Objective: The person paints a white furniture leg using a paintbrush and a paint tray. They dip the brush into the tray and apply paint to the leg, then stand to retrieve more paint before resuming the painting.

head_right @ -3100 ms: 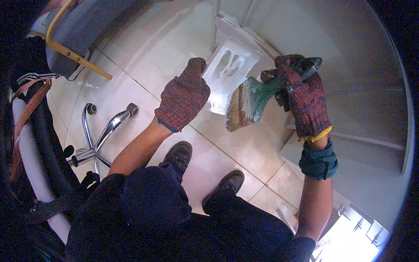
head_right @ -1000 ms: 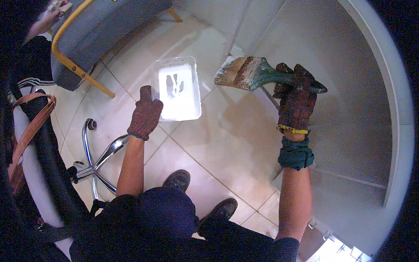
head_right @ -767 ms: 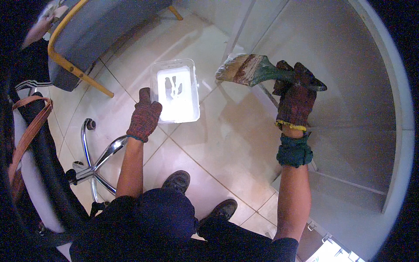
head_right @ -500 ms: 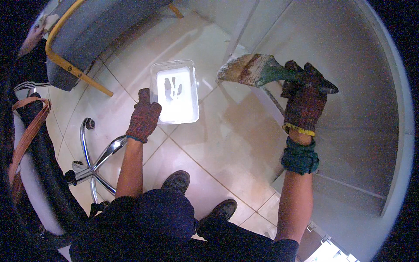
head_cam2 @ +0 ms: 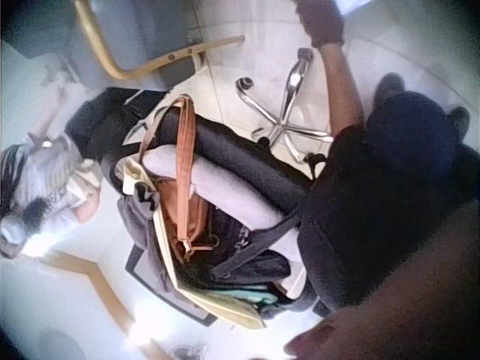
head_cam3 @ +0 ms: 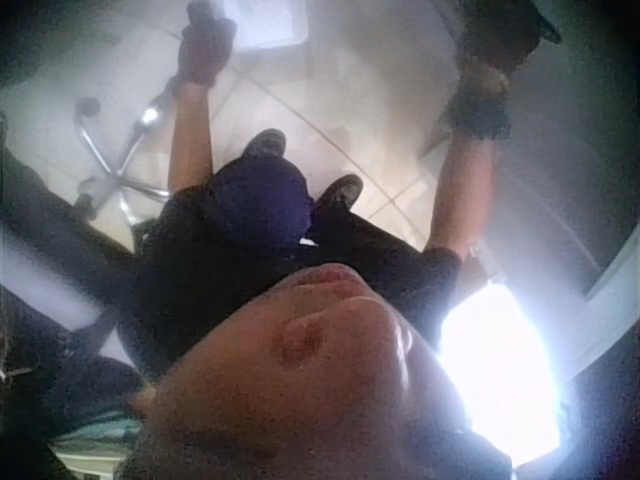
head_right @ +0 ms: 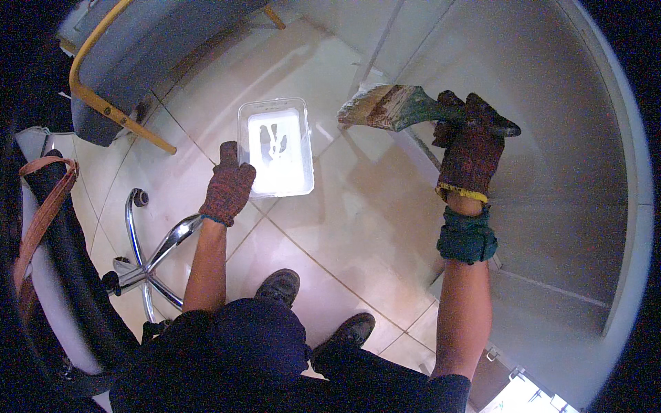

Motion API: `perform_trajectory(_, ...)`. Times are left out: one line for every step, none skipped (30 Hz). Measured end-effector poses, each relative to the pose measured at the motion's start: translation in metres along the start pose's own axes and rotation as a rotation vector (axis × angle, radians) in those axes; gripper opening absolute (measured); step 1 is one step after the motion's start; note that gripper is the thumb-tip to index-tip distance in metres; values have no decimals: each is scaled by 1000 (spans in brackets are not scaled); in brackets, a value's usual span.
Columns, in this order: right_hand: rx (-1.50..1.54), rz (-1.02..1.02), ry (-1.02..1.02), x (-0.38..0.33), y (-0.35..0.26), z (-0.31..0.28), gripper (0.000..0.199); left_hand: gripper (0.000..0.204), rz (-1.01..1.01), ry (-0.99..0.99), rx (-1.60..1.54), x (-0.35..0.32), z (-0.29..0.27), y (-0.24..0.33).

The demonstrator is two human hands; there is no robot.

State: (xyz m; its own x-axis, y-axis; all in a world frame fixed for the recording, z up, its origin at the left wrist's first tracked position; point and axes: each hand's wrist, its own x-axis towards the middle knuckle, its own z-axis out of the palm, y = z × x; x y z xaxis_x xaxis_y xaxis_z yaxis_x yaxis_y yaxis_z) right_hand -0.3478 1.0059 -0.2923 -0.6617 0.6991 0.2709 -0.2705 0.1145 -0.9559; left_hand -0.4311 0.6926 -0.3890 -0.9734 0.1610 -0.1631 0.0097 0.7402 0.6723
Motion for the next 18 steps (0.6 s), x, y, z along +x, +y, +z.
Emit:
perform_trajectory(-120,-21,-29,1,0,-4,38,44,-4,2,2,0,0,-1)
perform_trajectory(-240,-42,-58,0,-2,-10,39,44,-8,4,4,0,-1,-2)
perform_trajectory(-360,-64,-87,-2,-3,-14,40,44,-8,7,6,0,-1,-2)
perform_trajectory(-282,-31,-25,-7,-6,-16,39,44,-8,12,7,0,-1,-1)
perform_trajectory(-204,3,37,-12,-10,-17,39,44,-7,16,8,-1,0,-1)
perform_trajectory(-126,36,99,-15,-15,-19,38,44,0,15,10,0,1,-1)
perform_trajectory(-121,21,66,-17,-19,-22,36,44,9,13,13,0,1,-2)
perform_trajectory(-85,17,59,-16,-17,-20,36,45,18,10,15,1,2,-2)
perform_trajectory(-49,12,52,-13,-14,-15,35,45,29,5,-3,1,2,-3)
perform_trajectory(-12,5,49,-11,-10,-9,35,46,42,-2,-20,2,1,-4)
perform_trajectory(-144,-93,-21,-11,-6,-5,34,47,56,-9,-38,2,0,-6)
perform_trajectory(-127,-60,-12,-11,-5,0,34,47,85,-12,18,5,2,-10)
perform_trajectory(-108,-25,-8,-10,-4,6,33,46,109,-12,73,7,4,-12)
perform_trajectory(-88,10,-4,-10,-3,9,33,46,100,-12,91,8,4,-15)
perform_trajectory(-128,19,41,-12,-5,9,34,46,93,-13,109,9,4,-16)
perform_trajectory(-170,28,81,-15,-9,4,35,47,49,-13,84,4,1,-6)
perform_trajectory(-212,37,121,-18,-12,0,36,47,6,-13,59,1,-1,-1)
perform_trajectory(-180,32,121,-18,-14,-1,37,47,10,-9,49,1,0,-2)
